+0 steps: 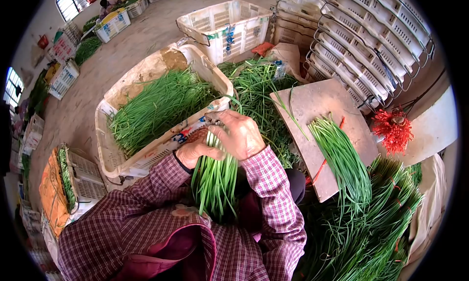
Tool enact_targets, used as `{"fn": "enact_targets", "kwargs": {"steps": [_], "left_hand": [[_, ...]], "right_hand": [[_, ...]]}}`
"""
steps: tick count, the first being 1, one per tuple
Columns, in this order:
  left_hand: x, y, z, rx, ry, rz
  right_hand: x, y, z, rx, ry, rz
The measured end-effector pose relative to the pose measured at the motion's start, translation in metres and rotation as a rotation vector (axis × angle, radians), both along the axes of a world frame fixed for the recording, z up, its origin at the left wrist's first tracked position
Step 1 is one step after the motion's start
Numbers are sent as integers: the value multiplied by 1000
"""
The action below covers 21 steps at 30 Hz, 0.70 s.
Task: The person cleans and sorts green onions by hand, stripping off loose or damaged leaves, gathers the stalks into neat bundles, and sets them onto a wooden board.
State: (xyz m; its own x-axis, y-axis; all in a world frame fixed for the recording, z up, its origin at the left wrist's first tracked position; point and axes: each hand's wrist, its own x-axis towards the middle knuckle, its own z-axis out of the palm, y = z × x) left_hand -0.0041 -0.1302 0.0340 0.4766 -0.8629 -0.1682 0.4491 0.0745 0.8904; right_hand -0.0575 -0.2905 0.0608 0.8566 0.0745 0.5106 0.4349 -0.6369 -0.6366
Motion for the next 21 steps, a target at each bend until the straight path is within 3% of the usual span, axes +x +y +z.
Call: {"fn": "enact_targets", "kwargs": {"steps": [4, 10, 14, 16, 17, 18, 20, 21], "left_hand": [[5, 4, -14, -157, 410, -18], [5, 3, -26, -180, 393, -33], [0, -4, -16, -131, 145, -57], [1, -5, -15, -40, 119, 6], [-1, -11, -2, -70, 259, -74], [2, -14, 9, -103, 157, -89], [21, -6, 19, -230, 150, -95], [31, -3, 29, -289, 114, -68]], "right_hand": [[-1, -1, 11, 12, 22, 139], [-3, -2, 22, -287, -16, 194], [4, -4, 9, -377, 40, 160], [17, -6, 8, -178, 190, 268], [17, -7, 15, -96, 179, 273], [15, -5, 22, 308, 230, 379], [19, -2, 23, 565, 44, 290], [13, -1, 25, 635, 172, 313]]}}
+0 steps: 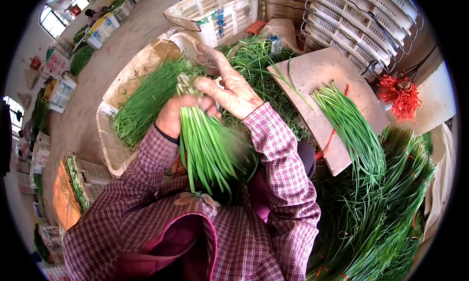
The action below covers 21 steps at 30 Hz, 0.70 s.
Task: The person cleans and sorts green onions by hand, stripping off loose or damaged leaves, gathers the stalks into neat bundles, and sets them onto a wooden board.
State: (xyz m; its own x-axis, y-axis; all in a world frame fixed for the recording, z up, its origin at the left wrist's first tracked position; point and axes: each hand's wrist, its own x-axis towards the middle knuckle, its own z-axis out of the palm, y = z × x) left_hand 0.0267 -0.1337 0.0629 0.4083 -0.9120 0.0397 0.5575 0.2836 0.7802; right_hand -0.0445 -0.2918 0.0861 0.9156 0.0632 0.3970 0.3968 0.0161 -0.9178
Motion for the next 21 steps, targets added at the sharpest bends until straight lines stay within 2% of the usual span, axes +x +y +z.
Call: {"fn": "enact_targets", "kwargs": {"steps": [1, 3, 5, 7, 9, 11, 13, 15, 16, 17, 19, 21], "left_hand": [[10, 2, 14, -58, -33, 36], [27, 7, 37, -195, 10, 129], [50, 15, 59, -295, -96, 246], [75, 26, 71, -405, -74, 324], [93, 44, 88, -408, -70, 305], [110, 54, 91, -517, -136, 460], [117, 60, 90, -534, -129, 487], [121, 64, 86, -559, -133, 493], [121, 65, 85, -555, -154, 502], [123, 65, 83, -555, -156, 504], [126, 64, 78, -533, -159, 512], [125, 61, 74, -518, -176, 524]], "right_hand": [[-7, 2, 4, 54, 125, 48], [5, 13, -27, -164, -118, -45], [-7, 18, -31, -402, -76, -145], [-16, 12, -42, -415, 174, -209], [-10, -26, -126, -733, 34, -401], [-25, -40, -128, -1024, 317, -520], [-31, -58, -141, -1102, 584, -536], [-49, -72, -133, -1037, 546, -566], [-56, -71, -110, -1067, 623, -589], [-57, -78, -114, -1078, 444, -725], [-61, -88, -109, -984, 255, -941], [-63, -75, -72, -717, -44, -918]]}}
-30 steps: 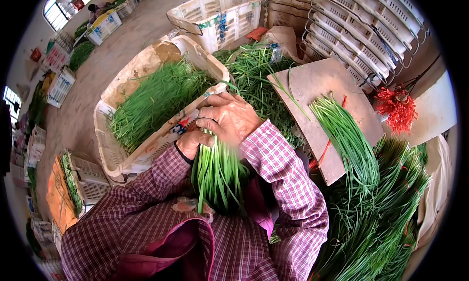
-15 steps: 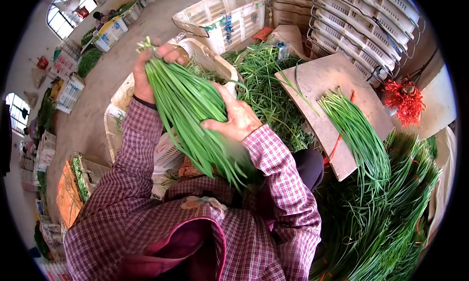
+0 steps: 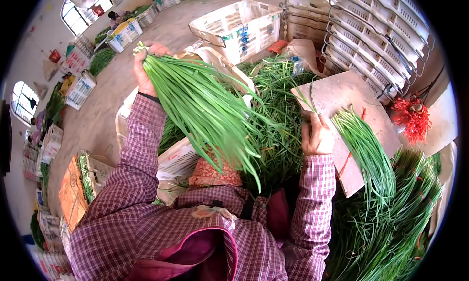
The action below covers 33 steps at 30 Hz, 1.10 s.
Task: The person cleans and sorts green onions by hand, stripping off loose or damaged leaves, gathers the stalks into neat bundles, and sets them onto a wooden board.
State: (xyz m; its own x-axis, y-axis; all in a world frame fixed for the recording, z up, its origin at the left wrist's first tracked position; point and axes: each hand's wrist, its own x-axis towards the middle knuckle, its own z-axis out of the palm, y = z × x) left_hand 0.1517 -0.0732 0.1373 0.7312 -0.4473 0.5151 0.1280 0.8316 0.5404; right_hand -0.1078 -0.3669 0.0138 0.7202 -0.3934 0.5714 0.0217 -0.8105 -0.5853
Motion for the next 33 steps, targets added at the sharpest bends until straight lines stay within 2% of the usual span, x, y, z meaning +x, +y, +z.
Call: {"fn": "enact_targets", "kwargs": {"steps": [2, 3, 5, 8, 12, 15, 18, 20, 24, 27, 31, 33], "left_hand": [[-5, -5, -3, 27, 59, -9], [-10, -8, -3, 35, 73, -13], [-13, -13, -6, 64, 60, -17], [-17, -20, -7, 90, 59, -67], [-28, -24, -3, 128, 77, -172], [-31, -26, -3, 121, 84, -246], [-32, -27, -4, 104, 117, -234], [-28, -29, -9, 90, 98, -200], [-30, -31, -11, 53, 78, -160], [-32, -31, -10, 57, 43, -140], [-38, -33, -7, 62, 51, -150], [-37, -33, -6, 100, -65, -133]], "right_hand": [[1, 35, 38, 79, -109, 89], [1, 55, 53, 201, -121, 186], [13, 82, 62, 207, -159, 364], [35, 114, 64, 182, -202, 412], [42, 131, 69, 227, -205, 426], [29, 133, 65, 154, -52, 339], [21, 131, 57, 14, 58, 240], [22, 132, 51, 10, 91, 214], [32, 134, 42, 62, 28, 223], [38, 142, 48, 354, 4, 290], [42, 142, 54, 325, 48, 273], [41, 139, 56, 284, 10, 270]]}}
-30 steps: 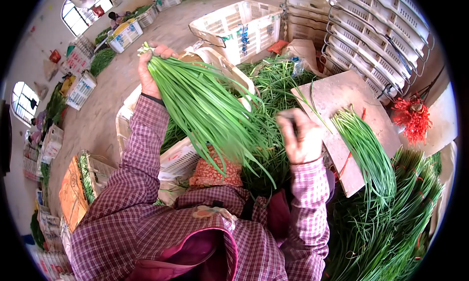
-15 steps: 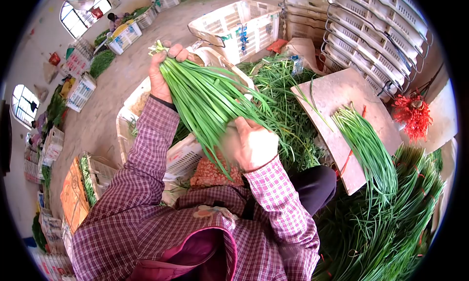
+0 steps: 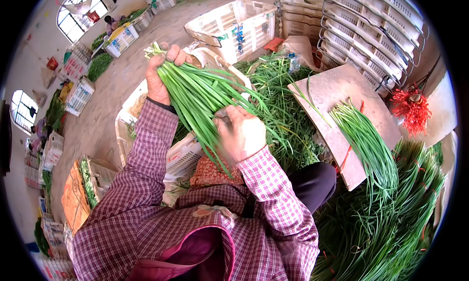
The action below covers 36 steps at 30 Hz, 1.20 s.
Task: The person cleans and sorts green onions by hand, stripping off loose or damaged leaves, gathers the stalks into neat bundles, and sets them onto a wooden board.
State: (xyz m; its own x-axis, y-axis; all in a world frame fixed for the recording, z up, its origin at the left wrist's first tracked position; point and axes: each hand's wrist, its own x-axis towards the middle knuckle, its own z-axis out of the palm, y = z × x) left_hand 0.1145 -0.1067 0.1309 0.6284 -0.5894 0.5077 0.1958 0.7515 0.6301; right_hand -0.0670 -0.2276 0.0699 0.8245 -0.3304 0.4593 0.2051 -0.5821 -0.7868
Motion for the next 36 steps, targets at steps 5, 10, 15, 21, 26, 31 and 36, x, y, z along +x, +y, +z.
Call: {"fn": "enact_targets", "kwargs": {"steps": [5, 10, 15, 21, 26, 31, 36], "left_hand": [[3, 2, 2, 129, -104, 39], [5, 1, -5, 336, -351, 159], [-5, -6, -3, 454, -425, 265], [36, 18, -7, 213, -132, 210], [39, 35, 18, -81, -22, 49], [41, 33, 40, -114, -93, 123], [31, 26, 79, 47, -289, 211]], "right_hand": [[-14, -17, 21, -107, -103, -27], [-33, -48, 45, -305, -164, -49], [-52, -62, 75, -451, -170, -90], [-104, -102, 106, -381, -231, -283], [-109, -109, 69, -307, 15, -158], [-86, -90, 35, -168, -13, -84], [-67, -72, 21, -80, -25, 7]]}}
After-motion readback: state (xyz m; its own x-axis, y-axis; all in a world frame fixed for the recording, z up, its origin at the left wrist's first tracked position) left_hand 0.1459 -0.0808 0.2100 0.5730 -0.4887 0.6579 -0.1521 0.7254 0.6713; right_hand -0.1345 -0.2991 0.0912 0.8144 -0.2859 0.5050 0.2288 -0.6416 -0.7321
